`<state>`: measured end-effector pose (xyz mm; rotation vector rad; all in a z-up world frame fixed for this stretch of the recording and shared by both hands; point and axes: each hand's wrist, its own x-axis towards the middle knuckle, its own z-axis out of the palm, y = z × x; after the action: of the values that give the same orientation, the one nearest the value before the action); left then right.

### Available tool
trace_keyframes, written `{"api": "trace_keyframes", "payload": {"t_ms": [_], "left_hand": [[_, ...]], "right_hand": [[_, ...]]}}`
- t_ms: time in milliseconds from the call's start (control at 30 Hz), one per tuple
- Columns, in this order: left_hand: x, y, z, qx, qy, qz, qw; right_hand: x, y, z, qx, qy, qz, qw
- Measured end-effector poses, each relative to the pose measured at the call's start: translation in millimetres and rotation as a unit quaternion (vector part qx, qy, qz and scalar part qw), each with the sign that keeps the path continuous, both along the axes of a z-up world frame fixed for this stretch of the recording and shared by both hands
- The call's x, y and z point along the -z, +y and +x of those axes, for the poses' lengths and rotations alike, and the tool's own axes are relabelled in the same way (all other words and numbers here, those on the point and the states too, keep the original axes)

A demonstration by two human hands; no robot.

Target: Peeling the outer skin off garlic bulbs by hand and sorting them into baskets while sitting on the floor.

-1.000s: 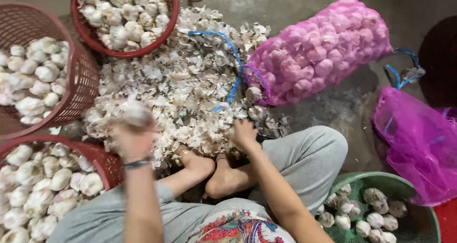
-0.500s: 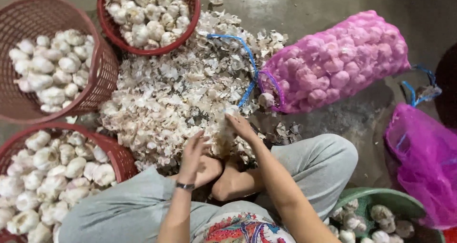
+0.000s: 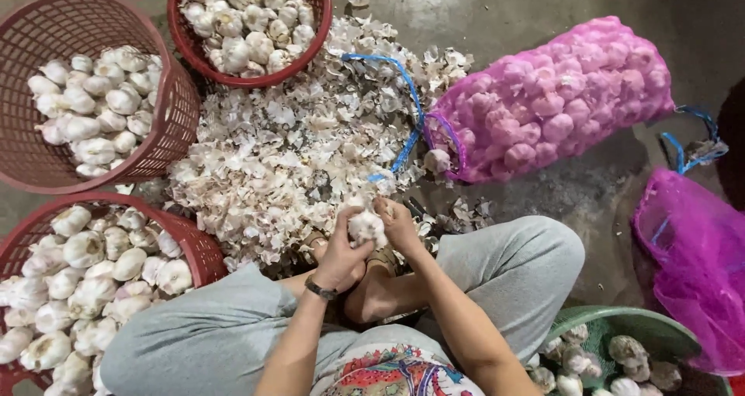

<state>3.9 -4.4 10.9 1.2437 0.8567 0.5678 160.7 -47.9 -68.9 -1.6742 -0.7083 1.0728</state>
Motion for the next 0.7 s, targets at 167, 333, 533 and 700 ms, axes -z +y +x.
{"api": "trace_keyframes", "payload": {"t_ms": [167, 333, 533, 700], "left_hand": [[6, -17, 7, 0.005, 0.142, 0.1, 0.985], [30, -2, -6, -0.048, 0.14, 0.116, 0.982], [45, 4, -15, 0.03, 0.34, 0.244, 0.908], [47, 2, -14, 0.03, 0.31, 0.272, 0.91]], "right_hand": [[-27, 1, -17, 0.07, 0.244, -0.081, 0.964], [-87, -7, -22, -0.062, 0.189, -0.154, 0.968], [-88, -3, -21, -0.148, 0.13, -0.073, 0.978], [-81, -4, -19, -0.239, -0.026, -0.17, 0.956]]}}
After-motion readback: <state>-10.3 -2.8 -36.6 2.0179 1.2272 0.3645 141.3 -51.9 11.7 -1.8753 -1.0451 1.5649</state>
